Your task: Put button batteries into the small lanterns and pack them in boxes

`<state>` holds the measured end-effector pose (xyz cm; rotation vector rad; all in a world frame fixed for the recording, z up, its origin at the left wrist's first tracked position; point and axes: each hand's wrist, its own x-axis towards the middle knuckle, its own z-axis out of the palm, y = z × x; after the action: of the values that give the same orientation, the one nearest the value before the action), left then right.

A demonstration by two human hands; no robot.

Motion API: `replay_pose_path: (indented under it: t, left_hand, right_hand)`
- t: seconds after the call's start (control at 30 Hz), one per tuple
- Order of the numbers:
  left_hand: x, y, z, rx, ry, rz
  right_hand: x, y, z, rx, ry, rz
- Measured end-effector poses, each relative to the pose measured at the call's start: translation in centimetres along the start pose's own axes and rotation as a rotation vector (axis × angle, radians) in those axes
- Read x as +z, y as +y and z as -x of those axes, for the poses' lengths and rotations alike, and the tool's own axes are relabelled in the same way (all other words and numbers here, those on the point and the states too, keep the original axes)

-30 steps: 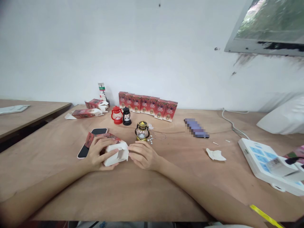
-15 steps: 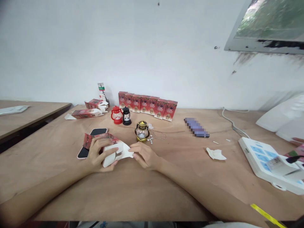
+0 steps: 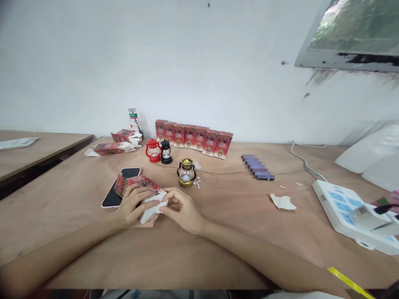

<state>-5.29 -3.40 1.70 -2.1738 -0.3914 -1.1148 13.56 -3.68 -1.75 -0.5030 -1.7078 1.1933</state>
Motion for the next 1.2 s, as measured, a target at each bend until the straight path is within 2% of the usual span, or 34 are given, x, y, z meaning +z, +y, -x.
replay_pose_path:
  t: [0.4, 0.5, 0.63, 0.7, 0.73, 0.8, 0.87, 0.97, 1.1, 1.2]
  left_hand:
    - [0.3, -0.2, 0.7, 0.021, 0.027, 0.062]
    - [0.2, 0.0, 1.0, 0.065, 0.026, 0.075]
    - [-0.2, 0.2, 0.7, 0.155, 0.031, 0.122]
    - [-0.3, 0.4, 0.5, 0.171, 0.01, 0.123]
    - [-0.3, 0.4, 0.4, 0.157, -0.005, 0.11]
    - [-0.3, 0.3, 0.4, 0.061, -0.041, 0.084]
    - [-0.2, 0.0, 0.6, -0.093, -0.062, 0.095]
    - [-0.2, -0.7, 0.6, -0.35, 0.001, 0.156]
    - [-0.4, -1.5, 0.0, -0.659, 0.165, 0.401]
    - [-0.6, -1.9, -0.5, -0.831, 0.141, 0.503]
  right_hand:
    - [0.4, 0.2, 0.1, 0.037, 0.098, -0.044]
    - [0.3, 0.4, 0.0, 0.04, 0.039, -0.041]
    - [0.0, 0.7, -0.1, 0.023, -0.14, -0.054]
    - [-0.1, 0.8, 0.0, -0.039, -0.156, -0.016]
    - [-0.2, 0.9, 0.0, -0.087, -0.123, 0.035]
    - [-0.5, 0.9, 0.2, -0.193, -0.021, 0.245]
    - [-1.0, 0.8, 0.2, -0.348, 0.052, 0.596]
    - [-1.6, 0.6, 0.2, -0.565, 0.044, 0.998]
    - [-1.8, 0.0, -0.3, -0.634, -0.059, 1.161]
    - [-1.9, -0.4, -0.4, -0.698, -0.226, 1.186]
